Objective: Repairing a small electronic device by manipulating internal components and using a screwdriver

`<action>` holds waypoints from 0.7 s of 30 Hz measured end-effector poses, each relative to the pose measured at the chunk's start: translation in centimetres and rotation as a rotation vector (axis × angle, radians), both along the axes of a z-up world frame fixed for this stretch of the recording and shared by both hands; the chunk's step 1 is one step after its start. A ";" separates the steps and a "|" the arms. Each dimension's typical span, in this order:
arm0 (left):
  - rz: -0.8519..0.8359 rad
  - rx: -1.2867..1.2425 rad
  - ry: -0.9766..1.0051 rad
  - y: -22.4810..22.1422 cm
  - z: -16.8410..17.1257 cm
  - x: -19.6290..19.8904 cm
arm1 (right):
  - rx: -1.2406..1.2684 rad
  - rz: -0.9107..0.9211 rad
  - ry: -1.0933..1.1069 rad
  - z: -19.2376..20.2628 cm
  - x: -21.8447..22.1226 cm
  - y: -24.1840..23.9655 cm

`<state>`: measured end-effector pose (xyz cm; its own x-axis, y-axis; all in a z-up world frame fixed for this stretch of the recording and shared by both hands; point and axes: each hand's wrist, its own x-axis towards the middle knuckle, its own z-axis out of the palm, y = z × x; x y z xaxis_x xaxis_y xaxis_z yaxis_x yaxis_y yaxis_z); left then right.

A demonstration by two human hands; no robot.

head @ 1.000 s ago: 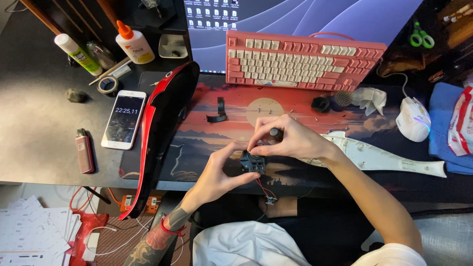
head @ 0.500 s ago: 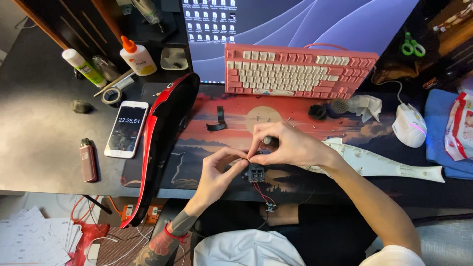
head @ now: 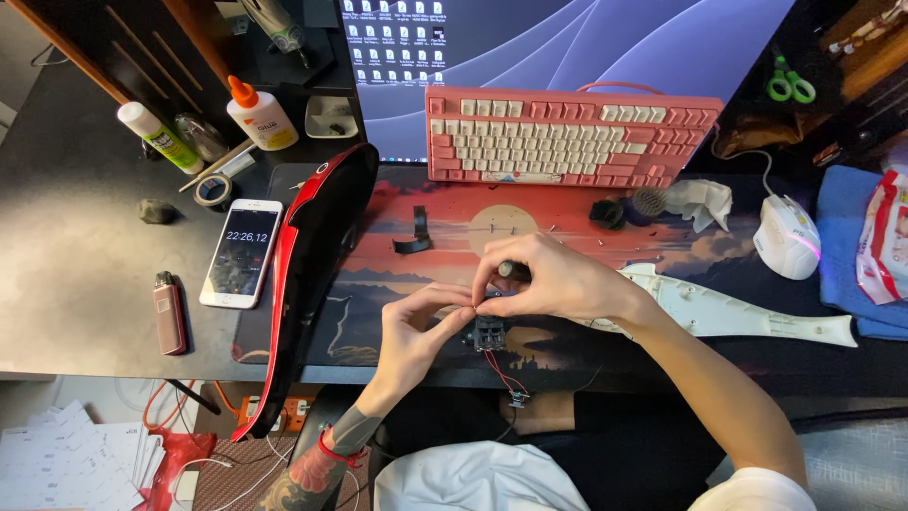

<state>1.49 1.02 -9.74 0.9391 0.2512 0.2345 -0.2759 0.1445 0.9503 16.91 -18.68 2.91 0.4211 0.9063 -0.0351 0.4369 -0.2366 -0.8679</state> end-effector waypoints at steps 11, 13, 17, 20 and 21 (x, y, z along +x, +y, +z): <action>-0.015 0.041 -0.026 0.1 1.1 0.1 | 0.171 -0.084 -0.051 6.1 -1.9 -1.0; -0.045 0.055 -0.036 0.3 1.5 -0.2 | 0.159 -0.111 -0.150 6.1 -2.2 -2.0; -0.075 0.056 -0.039 0.4 1.7 -0.4 | 0.290 -0.245 -0.499 6.7 -3.5 -2.9; -0.075 0.058 -0.046 0.4 1.5 -0.4 | 0.433 -0.244 -0.228 5.9 -4.1 -3.0; -0.074 0.058 -0.044 0.4 1.7 -0.4 | 0.432 -0.244 -0.227 5.7 -4.1 -2.9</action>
